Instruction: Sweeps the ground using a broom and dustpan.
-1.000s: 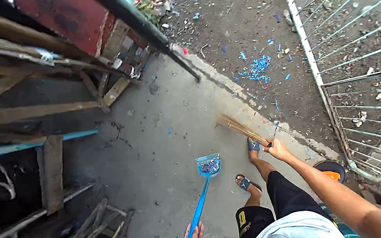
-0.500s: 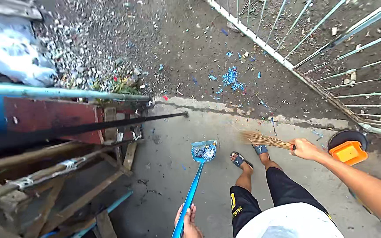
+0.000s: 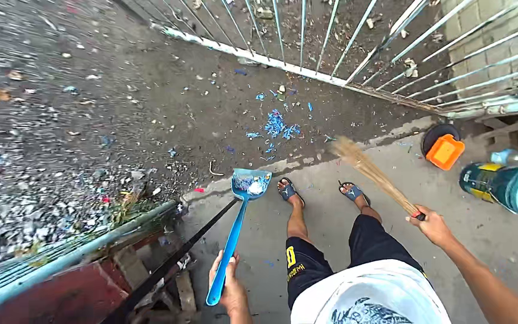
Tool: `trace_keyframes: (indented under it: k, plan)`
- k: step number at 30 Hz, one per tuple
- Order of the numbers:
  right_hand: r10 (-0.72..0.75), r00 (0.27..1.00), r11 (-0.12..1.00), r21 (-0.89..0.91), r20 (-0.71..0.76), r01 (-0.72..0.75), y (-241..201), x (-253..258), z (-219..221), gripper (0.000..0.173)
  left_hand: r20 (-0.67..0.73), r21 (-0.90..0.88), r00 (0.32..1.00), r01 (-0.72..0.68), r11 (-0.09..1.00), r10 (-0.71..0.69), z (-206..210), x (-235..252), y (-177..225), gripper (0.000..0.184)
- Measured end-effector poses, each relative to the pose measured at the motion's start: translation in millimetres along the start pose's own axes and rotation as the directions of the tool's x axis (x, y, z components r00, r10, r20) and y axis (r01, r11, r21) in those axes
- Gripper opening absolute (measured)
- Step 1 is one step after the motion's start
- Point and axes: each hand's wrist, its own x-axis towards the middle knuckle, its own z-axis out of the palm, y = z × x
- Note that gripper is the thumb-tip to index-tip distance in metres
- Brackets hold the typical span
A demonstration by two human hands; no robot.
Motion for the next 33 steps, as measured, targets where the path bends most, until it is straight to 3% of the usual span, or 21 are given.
trace_keyframes:
  k: [2,5,7,9,12,14,18,21,24,26,28,30,33]
  plan:
    - [0.242,0.966,0.944,0.253,-0.091,-0.212,5,-10,34,0.037,0.074,0.038,0.996,-0.045,0.998,0.042,-11,41,8,0.051]
    - [0.487,0.872,0.781,0.465,-0.036,-0.417,-37,6,91,0.034,0.146,0.068,0.986,-0.094,0.993,0.083,-28,81,16,0.051]
    - [0.426,0.901,0.808,0.415,0.081,-0.419,-93,25,132,0.036,0.176,0.071,0.98,-0.106,0.992,0.092,-35,100,19,0.05]
    - [0.247,0.954,0.914,0.286,0.169,-0.287,-164,34,174,0.038,0.189,0.083,0.976,-0.121,0.989,0.103,-41,120,21,0.05]
    - [0.18,0.973,0.962,0.179,0.143,-0.204,-244,20,208,0.044,0.195,0.107,0.976,-0.118,0.987,0.096,-43,139,22,0.048]
    - [0.198,0.979,0.966,0.158,0.057,-0.204,-268,-4,204,0.046,0.196,0.13,0.976,-0.126,0.983,0.099,-41,155,28,0.046]
    - [0.165,0.986,0.975,0.156,-0.022,-0.16,-260,-36,155,0.059,0.208,0.16,0.974,-0.122,0.98,0.087,-41,178,28,0.047]
    - [0.232,0.969,0.958,0.191,-0.086,-0.212,-259,-4,126,0.046,0.218,0.161,0.971,-0.136,0.978,0.099,-38,190,27,0.046]
    - [0.276,0.96,0.949,0.169,-0.041,-0.266,-270,60,133,0.043,0.229,0.175,0.967,-0.157,0.972,0.115,-27,200,24,0.045]
    - [0.175,0.982,0.982,0.062,0.075,-0.18,-290,82,152,0.043,0.246,0.18,0.961,-0.173,0.968,0.125,-16,205,24,0.044]
    - [0.072,0.985,0.997,-0.021,0.156,-0.069,-318,72,159,0.044,0.244,0.19,0.962,-0.17,0.967,0.122,-9,210,22,0.044]
    - [0.044,0.989,0.999,-0.034,0.138,-0.039,-337,41,143,0.046,0.233,0.192,0.966,-0.158,0.969,0.112,-8,206,23,0.044]
    - [-0.015,0.999,1.0,-0.026,0.037,0.015,-357,20,83,0.044,0.201,0.185,0.974,-0.14,0.973,0.102,-1,202,32,0.045]
